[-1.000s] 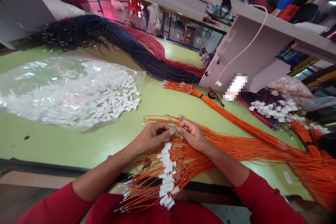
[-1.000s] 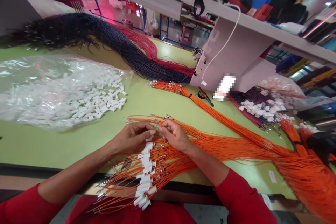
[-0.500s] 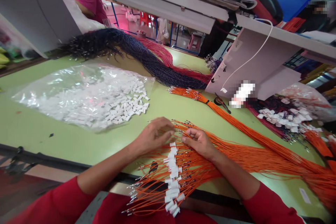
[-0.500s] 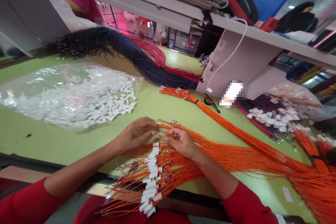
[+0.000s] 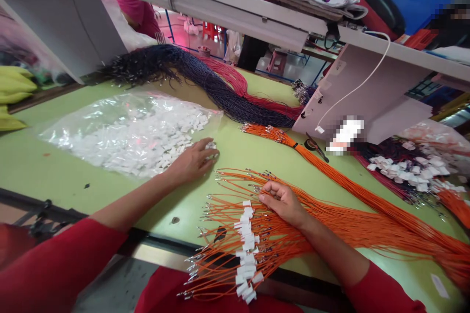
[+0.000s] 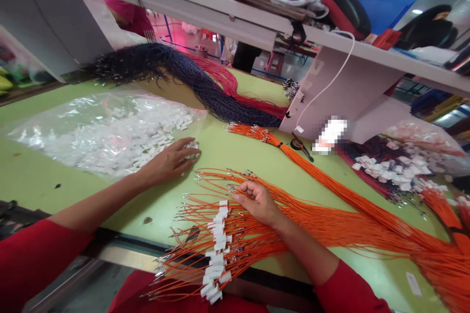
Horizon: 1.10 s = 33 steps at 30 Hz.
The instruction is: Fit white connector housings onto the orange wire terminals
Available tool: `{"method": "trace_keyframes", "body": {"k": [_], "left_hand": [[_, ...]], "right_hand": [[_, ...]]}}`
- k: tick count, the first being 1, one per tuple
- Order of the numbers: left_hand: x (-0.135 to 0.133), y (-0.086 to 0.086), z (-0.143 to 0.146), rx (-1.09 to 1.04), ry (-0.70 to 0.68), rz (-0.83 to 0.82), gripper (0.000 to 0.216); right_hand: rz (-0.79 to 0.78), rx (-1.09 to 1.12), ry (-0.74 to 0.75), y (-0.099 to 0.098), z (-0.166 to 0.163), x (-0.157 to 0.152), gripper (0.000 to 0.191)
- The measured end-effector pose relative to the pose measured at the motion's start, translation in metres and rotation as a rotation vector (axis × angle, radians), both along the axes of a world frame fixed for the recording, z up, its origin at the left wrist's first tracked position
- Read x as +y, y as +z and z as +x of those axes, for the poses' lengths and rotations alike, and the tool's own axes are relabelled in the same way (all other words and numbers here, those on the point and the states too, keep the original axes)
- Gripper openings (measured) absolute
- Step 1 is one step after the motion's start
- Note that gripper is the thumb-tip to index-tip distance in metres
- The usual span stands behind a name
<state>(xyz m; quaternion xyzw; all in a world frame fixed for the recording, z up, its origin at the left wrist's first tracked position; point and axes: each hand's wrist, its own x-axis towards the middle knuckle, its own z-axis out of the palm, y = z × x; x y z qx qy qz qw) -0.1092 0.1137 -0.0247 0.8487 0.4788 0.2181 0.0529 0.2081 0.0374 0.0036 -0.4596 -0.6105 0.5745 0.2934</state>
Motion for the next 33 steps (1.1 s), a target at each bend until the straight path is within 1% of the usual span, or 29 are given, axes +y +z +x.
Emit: {"method": "trace_keyframes", "body": {"k": [3, 6, 10, 12, 17, 19, 21, 23, 26, 28, 30, 33], "left_hand": [[-0.027, 0.0, -0.002, -0.048, -0.005, 0.038, 0.034], [-0.039, 0.003, -0.004, -0.066, 0.038, 0.093, 0.031], [-0.038, 0.007, -0.001, -0.051, 0.032, 0.116, 0.033], [-0.033, 0.007, 0.002, -0.047, 0.024, 0.103, 0.029], [-0.018, 0.007, 0.005, -0.042, 0.057, 0.088, 0.023], [-0.019, 0.013, 0.007, -0.081, 0.058, 0.097, 0.024], [-0.028, 0.023, 0.014, -0.168, 0.043, 0.08, 0.023], [-0.042, 0.034, 0.028, -0.292, 0.008, -0.016, 0.02], [-0.068, 0.043, 0.058, -0.497, -0.043, -0.304, 0.019], [-0.08, 0.041, 0.078, -0.635, -0.091, -0.465, 0.019], [-0.087, 0.034, 0.094, -0.814, -0.144, -0.641, 0.019], [-0.091, 0.022, 0.105, -1.021, -0.183, -0.838, 0.02]], "right_hand": [[0.001, -0.009, -0.009, -0.002, 0.001, 0.0, 0.039], [-0.004, -0.016, -0.014, -0.003, 0.001, -0.001, 0.04], [-0.009, -0.008, -0.021, -0.005, 0.001, -0.001, 0.04], [-0.014, -0.002, -0.034, -0.005, 0.0, -0.001, 0.04], [-0.005, -0.022, -0.056, -0.003, 0.0, -0.002, 0.04], [-0.004, -0.022, -0.073, -0.002, -0.001, -0.003, 0.039], [0.0, -0.006, -0.094, -0.003, -0.002, -0.004, 0.038], [0.009, 0.016, -0.115, -0.005, -0.002, -0.005, 0.037], [0.011, 0.04, -0.141, -0.007, -0.002, -0.006, 0.037], [0.007, 0.053, -0.152, -0.008, -0.001, -0.006, 0.038], [0.005, 0.074, -0.15, -0.008, 0.0, -0.007, 0.038], [0.006, 0.11, -0.138, -0.008, 0.0, -0.008, 0.037]]}}
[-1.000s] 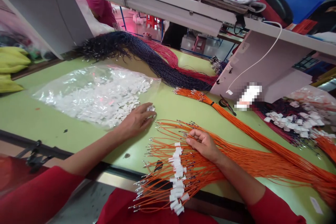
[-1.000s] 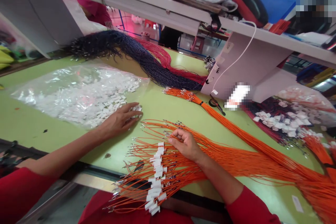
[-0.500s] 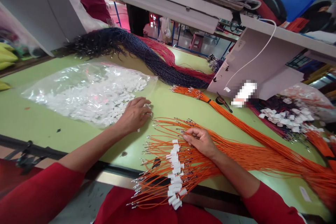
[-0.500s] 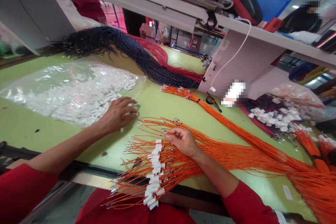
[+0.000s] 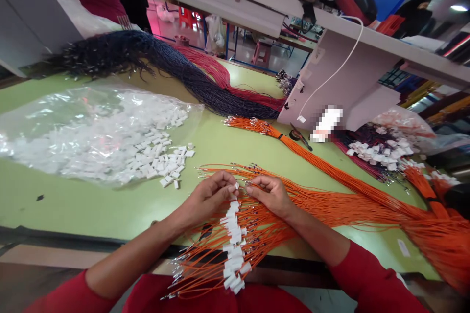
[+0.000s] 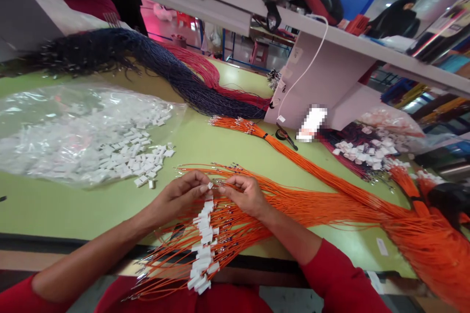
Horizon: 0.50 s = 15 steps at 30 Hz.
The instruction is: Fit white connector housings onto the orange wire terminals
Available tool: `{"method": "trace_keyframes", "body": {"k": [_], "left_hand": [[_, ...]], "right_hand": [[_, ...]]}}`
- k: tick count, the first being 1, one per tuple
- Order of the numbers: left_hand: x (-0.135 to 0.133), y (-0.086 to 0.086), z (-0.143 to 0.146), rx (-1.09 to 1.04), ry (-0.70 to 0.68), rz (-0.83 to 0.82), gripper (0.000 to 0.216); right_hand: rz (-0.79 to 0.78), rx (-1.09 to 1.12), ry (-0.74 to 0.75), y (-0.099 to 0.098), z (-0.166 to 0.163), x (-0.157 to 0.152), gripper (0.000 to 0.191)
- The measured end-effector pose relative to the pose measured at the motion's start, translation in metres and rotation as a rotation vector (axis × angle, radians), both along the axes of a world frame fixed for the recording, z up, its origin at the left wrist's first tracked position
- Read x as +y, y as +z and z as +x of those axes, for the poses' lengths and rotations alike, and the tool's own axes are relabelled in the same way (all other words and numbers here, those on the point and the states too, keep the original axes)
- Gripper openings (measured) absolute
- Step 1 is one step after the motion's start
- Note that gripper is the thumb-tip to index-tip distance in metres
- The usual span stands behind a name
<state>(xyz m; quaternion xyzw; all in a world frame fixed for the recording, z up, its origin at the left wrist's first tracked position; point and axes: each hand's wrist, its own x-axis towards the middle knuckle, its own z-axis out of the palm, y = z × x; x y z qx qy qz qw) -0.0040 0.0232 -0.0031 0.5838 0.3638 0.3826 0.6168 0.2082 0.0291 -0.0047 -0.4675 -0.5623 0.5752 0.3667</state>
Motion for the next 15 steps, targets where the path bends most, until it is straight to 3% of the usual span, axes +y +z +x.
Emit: {"method": "trace_keyframes", "body": {"k": [4, 10, 15], "left_hand": [[-0.0023, -0.0067, 0.0016, -0.079, -0.017, -0.1, 0.023], [-0.0067, -0.0023, 0.0023, -0.107, -0.058, -0.149, 0.025], [-0.0093, -0.0017, 0.0035, -0.064, -0.057, -0.094, 0.022]], "right_hand": [[-0.004, 0.002, -0.014, -0.0001, -0.001, -0.0015, 0.037], [0.036, -0.056, -0.054, -0.0022, -0.0005, -0.0009, 0.034], [0.107, -0.094, -0.062, -0.0023, -0.0025, -0.0029, 0.026]]}}
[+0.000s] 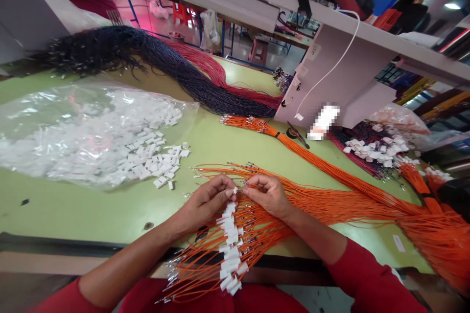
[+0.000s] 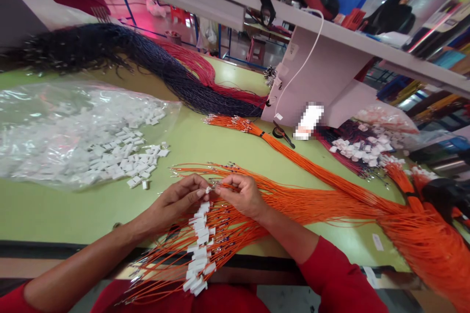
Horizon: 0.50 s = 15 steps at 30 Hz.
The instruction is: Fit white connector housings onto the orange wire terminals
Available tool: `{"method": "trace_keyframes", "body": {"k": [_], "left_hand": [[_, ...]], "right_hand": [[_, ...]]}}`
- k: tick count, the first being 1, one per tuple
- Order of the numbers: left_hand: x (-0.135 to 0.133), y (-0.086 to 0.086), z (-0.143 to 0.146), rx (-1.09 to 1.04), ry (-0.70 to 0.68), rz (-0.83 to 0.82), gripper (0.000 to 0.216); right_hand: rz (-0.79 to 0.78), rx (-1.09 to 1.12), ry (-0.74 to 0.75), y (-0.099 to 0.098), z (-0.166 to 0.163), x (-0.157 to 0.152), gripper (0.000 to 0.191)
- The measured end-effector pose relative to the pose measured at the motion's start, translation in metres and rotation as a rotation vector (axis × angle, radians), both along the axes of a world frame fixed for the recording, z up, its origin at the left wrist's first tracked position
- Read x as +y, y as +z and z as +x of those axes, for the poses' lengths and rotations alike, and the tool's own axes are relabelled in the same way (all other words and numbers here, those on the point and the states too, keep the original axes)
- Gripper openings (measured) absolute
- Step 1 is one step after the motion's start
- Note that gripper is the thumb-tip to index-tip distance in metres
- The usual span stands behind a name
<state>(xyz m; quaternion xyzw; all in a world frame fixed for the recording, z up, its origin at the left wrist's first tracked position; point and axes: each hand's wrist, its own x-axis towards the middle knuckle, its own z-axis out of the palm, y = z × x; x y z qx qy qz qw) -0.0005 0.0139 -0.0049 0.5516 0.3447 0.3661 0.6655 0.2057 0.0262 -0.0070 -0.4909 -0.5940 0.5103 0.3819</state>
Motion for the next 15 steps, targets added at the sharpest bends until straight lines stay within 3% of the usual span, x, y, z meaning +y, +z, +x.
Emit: {"method": "trace_keyframes", "body": {"k": [7, 12, 15], "left_hand": [[-0.0038, 0.0042, 0.0075, 0.339, 0.155, 0.342, 0.015], [-0.0043, 0.0001, 0.0081, 0.385, 0.203, 0.349, 0.016], [-0.0042, -0.003, 0.0082, 0.402, 0.16, 0.405, 0.017]], "right_hand": [[0.139, -0.166, -0.016, -0.0026, -0.003, -0.011, 0.013], [-0.011, -0.017, 0.109, 0.0032, -0.0022, -0.006, 0.02], [0.008, -0.062, 0.13, 0.0054, -0.0017, -0.0047, 0.021]]}}
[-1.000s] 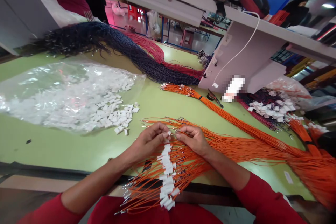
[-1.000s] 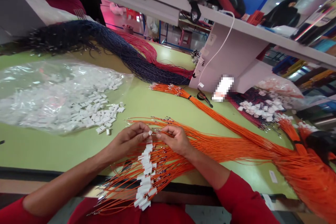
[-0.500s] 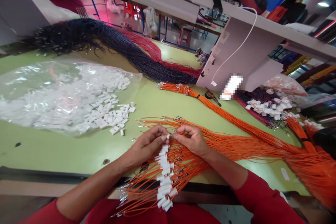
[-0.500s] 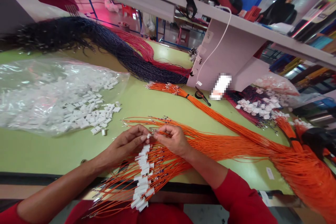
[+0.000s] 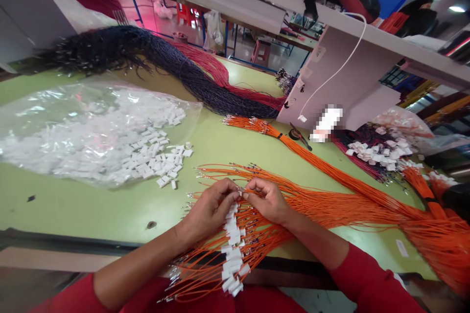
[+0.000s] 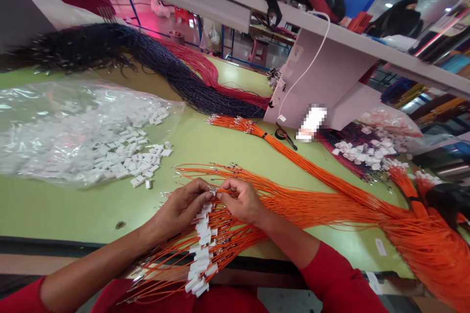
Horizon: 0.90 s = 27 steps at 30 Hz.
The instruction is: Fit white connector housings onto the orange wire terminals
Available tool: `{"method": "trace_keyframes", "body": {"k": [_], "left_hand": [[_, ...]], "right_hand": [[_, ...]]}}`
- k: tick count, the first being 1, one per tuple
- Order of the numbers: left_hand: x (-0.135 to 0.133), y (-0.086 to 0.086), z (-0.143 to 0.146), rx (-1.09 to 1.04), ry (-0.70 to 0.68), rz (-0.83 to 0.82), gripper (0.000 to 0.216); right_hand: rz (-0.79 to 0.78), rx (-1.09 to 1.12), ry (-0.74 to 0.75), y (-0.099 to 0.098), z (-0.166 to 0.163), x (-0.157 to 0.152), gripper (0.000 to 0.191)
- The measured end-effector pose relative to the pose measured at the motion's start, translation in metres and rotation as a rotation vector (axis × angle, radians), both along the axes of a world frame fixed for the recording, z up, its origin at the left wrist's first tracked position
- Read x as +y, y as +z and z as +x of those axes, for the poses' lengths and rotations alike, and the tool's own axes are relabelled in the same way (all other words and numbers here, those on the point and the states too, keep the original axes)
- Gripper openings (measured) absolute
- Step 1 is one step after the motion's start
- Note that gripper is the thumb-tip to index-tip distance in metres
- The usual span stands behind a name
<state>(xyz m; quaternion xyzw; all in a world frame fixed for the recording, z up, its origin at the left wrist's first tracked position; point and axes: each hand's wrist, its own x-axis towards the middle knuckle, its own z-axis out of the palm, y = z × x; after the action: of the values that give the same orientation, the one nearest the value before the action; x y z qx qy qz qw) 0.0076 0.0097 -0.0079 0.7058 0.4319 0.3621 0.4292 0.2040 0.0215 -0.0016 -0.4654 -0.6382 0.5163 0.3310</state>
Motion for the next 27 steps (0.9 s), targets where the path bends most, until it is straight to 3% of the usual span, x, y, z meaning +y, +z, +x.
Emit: {"method": "trace_keyframes", "body": {"k": [6, 10, 13, 16, 20, 27], "left_hand": [[-0.002, 0.008, 0.0, 0.067, -0.004, 0.1, 0.018], [-0.015, 0.019, -0.021, 0.222, -0.019, 0.277, 0.02], [-0.024, 0.016, -0.056, 0.397, 0.207, 0.333, 0.016], [-0.02, 0.003, -0.093, 0.511, 0.443, 0.261, 0.017], [0.003, -0.007, -0.113, 0.545, 0.418, 0.286, 0.013], [0.024, -0.002, -0.1, 0.63, 0.369, 0.271, 0.019]], "right_hand": [[0.076, 0.007, 0.002, 0.001, 0.001, 0.001, 0.024], [0.094, 0.095, -0.098, -0.002, 0.003, 0.003, 0.027], [-0.028, 0.091, -0.04, -0.004, 0.005, 0.002, 0.03], [-0.048, 0.048, 0.025, -0.004, 0.006, 0.001, 0.03], [-0.037, 0.022, 0.055, -0.003, 0.006, 0.002, 0.03], [0.0, 0.024, 0.104, -0.002, 0.007, 0.003, 0.029]]}}
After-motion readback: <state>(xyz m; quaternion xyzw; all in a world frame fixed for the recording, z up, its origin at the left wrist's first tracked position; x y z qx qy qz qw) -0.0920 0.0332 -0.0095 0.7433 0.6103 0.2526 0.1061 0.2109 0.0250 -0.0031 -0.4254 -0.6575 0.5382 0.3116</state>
